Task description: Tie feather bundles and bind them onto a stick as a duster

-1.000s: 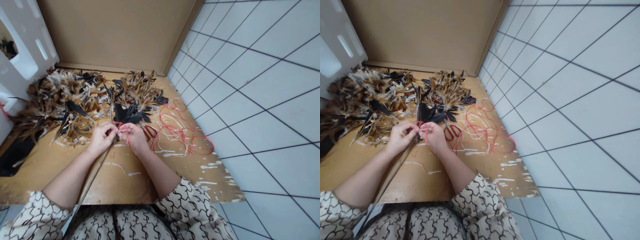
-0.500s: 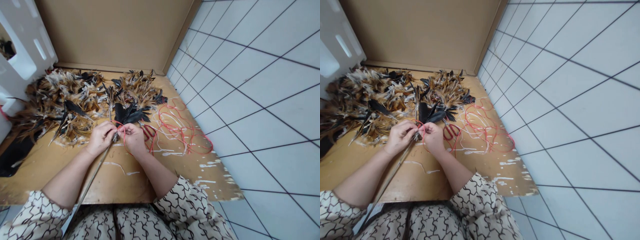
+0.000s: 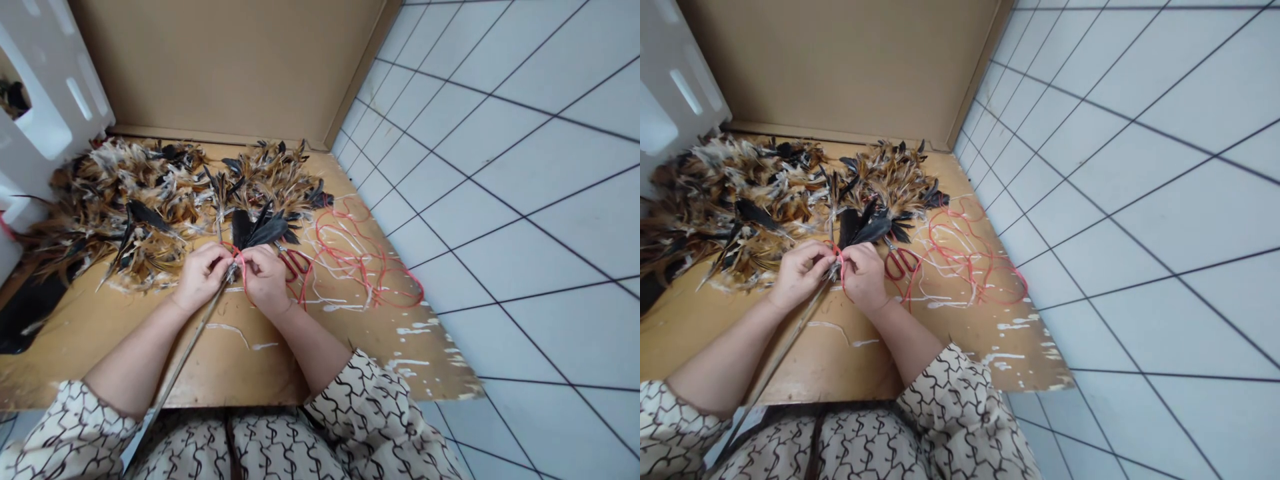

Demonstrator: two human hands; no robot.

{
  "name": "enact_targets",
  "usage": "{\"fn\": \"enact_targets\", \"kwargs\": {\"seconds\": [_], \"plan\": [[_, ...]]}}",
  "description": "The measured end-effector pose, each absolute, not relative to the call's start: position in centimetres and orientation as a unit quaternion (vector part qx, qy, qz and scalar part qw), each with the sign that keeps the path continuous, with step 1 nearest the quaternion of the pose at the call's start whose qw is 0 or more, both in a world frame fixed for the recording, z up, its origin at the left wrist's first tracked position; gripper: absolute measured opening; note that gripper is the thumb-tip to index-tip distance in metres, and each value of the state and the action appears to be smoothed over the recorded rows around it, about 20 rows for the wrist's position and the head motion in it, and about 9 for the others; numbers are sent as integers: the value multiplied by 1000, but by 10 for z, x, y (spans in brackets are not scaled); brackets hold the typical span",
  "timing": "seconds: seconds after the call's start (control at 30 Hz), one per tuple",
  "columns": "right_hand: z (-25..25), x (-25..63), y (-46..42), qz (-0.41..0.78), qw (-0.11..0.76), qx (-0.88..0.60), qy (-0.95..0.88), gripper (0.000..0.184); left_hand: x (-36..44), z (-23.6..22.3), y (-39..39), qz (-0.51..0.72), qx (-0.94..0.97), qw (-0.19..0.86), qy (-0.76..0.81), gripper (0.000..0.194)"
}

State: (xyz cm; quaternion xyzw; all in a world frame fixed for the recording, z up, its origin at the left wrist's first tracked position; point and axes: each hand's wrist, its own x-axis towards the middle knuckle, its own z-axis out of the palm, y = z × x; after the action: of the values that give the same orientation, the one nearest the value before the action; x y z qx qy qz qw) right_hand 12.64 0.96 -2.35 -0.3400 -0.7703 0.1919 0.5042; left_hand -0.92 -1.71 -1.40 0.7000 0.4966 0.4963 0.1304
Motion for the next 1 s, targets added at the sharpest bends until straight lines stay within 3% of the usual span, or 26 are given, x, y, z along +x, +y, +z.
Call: {"fn": "enact_targets", "kwargs": {"seconds": [0.2,0.4,0.57,1.0], "plan": [[-24,130,10,67,444,-281,-848,25,-8,-15,-17,489,675,198,515,13],[-21,134,10,27,371,-277,-886,32,-9,-16,-16,465,676,220,528,14],[-19,135,11,0,314,-272,-910,36,-10,-15,-15,436,693,199,539,14],[-22,133,13,-67,290,-288,-910,35,-9,-16,-15,372,725,117,568,13]]}}
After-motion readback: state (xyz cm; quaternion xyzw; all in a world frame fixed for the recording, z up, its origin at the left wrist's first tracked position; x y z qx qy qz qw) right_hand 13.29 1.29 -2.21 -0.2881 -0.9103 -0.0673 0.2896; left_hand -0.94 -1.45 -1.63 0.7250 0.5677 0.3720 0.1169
